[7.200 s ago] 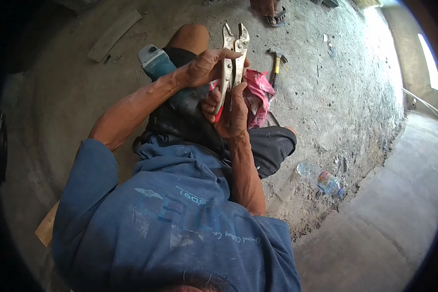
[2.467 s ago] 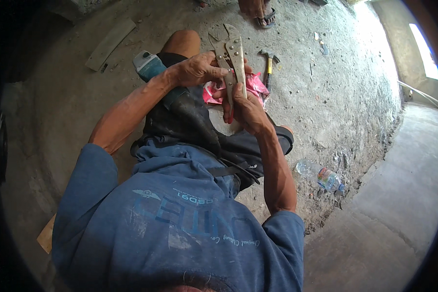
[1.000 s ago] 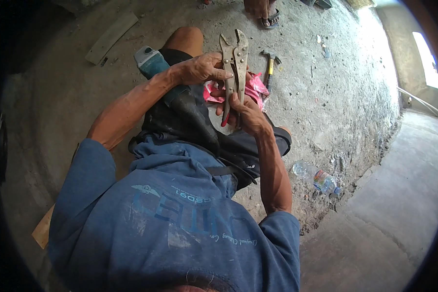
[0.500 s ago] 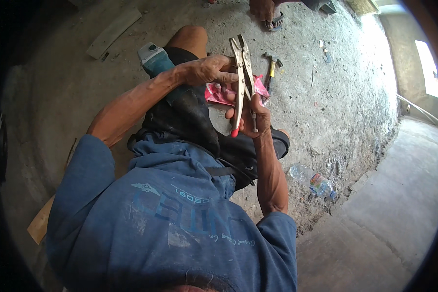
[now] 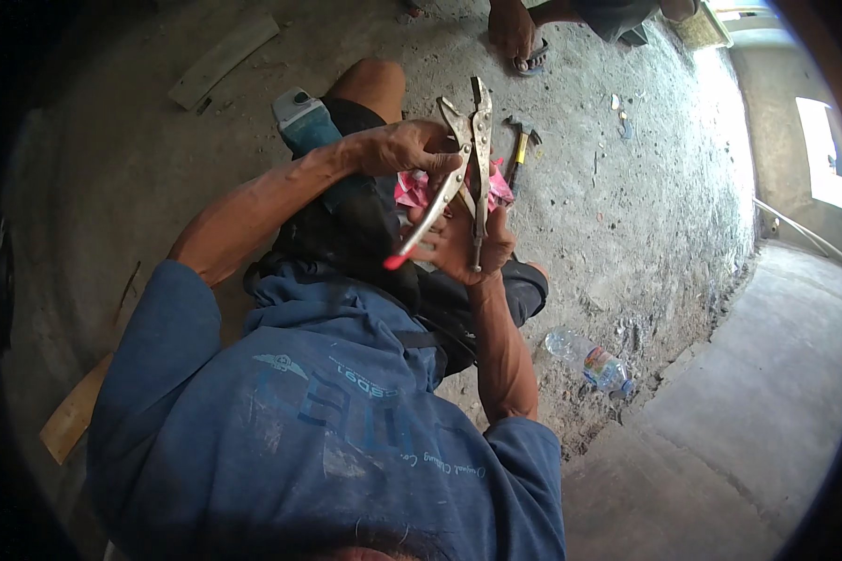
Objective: The person holds an angle grinder and uses locking pliers to grip and turn the spindle nut while another person assists by holding the grinder body and a cloth.
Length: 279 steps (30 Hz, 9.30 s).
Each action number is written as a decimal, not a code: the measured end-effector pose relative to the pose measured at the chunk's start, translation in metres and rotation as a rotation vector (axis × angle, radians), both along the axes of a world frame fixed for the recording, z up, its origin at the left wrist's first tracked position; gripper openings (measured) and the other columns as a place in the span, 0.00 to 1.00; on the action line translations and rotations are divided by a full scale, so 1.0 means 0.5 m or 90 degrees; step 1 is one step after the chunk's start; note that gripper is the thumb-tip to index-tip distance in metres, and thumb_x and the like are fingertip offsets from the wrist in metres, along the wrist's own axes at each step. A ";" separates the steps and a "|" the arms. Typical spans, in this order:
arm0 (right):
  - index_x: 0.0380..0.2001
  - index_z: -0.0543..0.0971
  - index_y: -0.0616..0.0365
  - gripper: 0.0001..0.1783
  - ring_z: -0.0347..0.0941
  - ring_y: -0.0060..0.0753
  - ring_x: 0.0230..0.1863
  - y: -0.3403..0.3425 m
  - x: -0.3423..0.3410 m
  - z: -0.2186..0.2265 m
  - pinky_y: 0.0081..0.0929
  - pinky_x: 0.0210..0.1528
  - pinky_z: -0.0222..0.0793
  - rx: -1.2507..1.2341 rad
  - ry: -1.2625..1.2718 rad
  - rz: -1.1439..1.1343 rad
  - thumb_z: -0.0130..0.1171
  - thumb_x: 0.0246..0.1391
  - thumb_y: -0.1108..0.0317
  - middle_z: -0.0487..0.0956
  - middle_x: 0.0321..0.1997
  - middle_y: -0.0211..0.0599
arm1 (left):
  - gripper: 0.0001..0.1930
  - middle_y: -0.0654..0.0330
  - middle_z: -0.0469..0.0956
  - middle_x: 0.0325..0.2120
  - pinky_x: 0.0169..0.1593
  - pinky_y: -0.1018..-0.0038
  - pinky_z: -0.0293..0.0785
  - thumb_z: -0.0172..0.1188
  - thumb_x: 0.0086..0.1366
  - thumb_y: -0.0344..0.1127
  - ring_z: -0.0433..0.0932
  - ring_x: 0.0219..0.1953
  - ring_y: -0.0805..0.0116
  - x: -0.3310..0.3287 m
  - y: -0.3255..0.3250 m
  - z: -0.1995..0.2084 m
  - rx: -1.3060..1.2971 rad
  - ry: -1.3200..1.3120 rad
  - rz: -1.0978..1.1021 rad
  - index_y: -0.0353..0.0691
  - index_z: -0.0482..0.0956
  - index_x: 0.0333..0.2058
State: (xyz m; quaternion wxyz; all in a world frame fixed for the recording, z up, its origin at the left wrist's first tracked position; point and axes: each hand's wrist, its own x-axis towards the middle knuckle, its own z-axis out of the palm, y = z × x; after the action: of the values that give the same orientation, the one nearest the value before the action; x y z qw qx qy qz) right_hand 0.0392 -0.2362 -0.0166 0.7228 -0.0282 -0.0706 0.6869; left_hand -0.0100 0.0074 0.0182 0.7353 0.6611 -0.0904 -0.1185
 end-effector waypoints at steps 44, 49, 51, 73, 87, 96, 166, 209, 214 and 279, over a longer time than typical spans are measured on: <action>0.52 0.77 0.58 0.12 0.74 0.20 0.30 -0.039 -0.035 0.000 0.23 0.33 0.71 -0.534 -1.169 -0.332 0.50 0.69 0.68 0.78 0.37 0.30 | 0.13 0.63 0.81 0.34 0.41 0.80 0.75 0.54 0.71 0.35 0.78 0.33 0.79 0.004 0.004 -0.002 -0.142 -0.024 0.186 0.32 0.78 0.48; 0.45 0.75 0.60 0.10 0.69 0.26 0.30 -0.027 -0.047 0.008 0.29 0.35 0.69 -0.531 -1.095 -0.358 0.54 0.65 0.66 0.73 0.32 0.33 | 0.12 0.63 0.81 0.31 0.40 0.80 0.75 0.55 0.71 0.35 0.77 0.31 0.80 0.011 -0.005 -0.007 -0.079 -0.004 0.219 0.32 0.80 0.43; 0.38 0.74 0.61 0.13 0.64 0.30 0.26 -0.027 -0.047 0.009 0.32 0.32 0.64 -0.541 -1.044 -0.389 0.57 0.63 0.61 0.68 0.23 0.34 | 0.11 0.63 0.82 0.30 0.40 0.80 0.75 0.55 0.71 0.36 0.77 0.30 0.80 0.011 -0.008 -0.007 -0.055 -0.016 0.223 0.32 0.80 0.41; 0.46 0.78 0.63 0.32 0.72 0.23 0.17 -0.048 -0.030 0.004 0.22 0.22 0.65 -0.473 -0.911 -0.249 0.50 0.68 0.40 0.74 0.19 0.28 | 0.24 0.62 0.78 0.19 0.32 0.74 0.72 0.46 0.74 0.51 0.72 0.22 0.75 0.009 -0.016 -0.023 -0.005 0.043 0.371 0.35 0.79 0.31; 0.46 0.79 0.60 0.17 0.77 0.37 0.27 -0.037 -0.024 0.000 0.35 0.30 0.68 -0.659 -1.164 -0.190 0.61 0.63 0.58 0.77 0.22 0.41 | 0.27 0.58 0.86 0.30 0.48 0.74 0.75 0.60 0.68 0.56 0.82 0.40 0.73 0.003 -0.008 0.008 0.174 0.064 0.398 0.32 0.79 0.46; 0.49 0.78 0.60 0.21 0.80 0.56 0.46 -0.045 -0.045 -0.021 0.43 0.48 0.73 -0.666 -1.338 -0.345 0.69 0.54 0.64 0.82 0.43 0.52 | 0.31 0.50 0.86 0.36 0.47 0.77 0.75 0.76 0.58 0.41 0.82 0.39 0.74 -0.002 0.010 -0.017 0.036 0.070 0.361 0.30 0.73 0.53; 0.34 0.79 0.63 0.26 0.74 0.24 0.19 0.035 -0.089 0.167 0.31 0.23 0.67 -0.568 -0.926 -0.172 0.49 0.70 0.48 0.77 0.21 0.31 | 0.31 0.38 0.79 0.46 0.50 0.51 0.82 0.54 0.51 0.35 0.83 0.42 0.45 -0.168 0.065 0.013 -0.515 -0.016 0.523 0.23 0.71 0.54; 0.33 0.77 0.66 0.26 0.72 0.37 0.23 0.176 -0.079 0.288 0.43 0.30 0.65 -0.682 -1.218 0.002 0.52 0.68 0.48 0.74 0.21 0.44 | 0.20 0.55 0.82 0.38 0.47 0.67 0.80 0.54 0.68 0.45 0.82 0.38 0.65 -0.143 0.064 -0.052 -0.722 0.032 0.491 0.34 0.77 0.48; 0.34 0.77 0.65 0.26 0.74 0.46 0.27 0.181 -0.086 0.304 0.45 0.34 0.66 -0.727 -1.228 0.050 0.52 0.68 0.48 0.76 0.24 0.49 | 0.22 0.54 0.81 0.40 0.49 0.66 0.80 0.53 0.68 0.46 0.82 0.39 0.63 -0.144 0.066 -0.051 -0.752 0.018 0.456 0.32 0.75 0.51; 0.42 0.76 0.63 0.14 0.79 0.54 0.34 0.159 -0.116 0.214 0.44 0.37 0.70 -0.665 -1.179 -0.102 0.51 0.69 0.61 0.80 0.29 0.54 | 0.34 0.47 0.83 0.36 0.42 0.58 0.84 0.48 0.67 0.63 0.85 0.34 0.54 -0.133 0.039 -0.067 -0.805 0.011 0.294 0.34 0.76 0.51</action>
State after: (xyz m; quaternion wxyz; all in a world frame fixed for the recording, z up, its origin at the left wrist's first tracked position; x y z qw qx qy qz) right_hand -0.0186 -0.1568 0.0905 0.3290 -0.8504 -0.2870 0.2936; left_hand -0.0767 0.0270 -0.0153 0.9881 0.1047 0.0073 0.1121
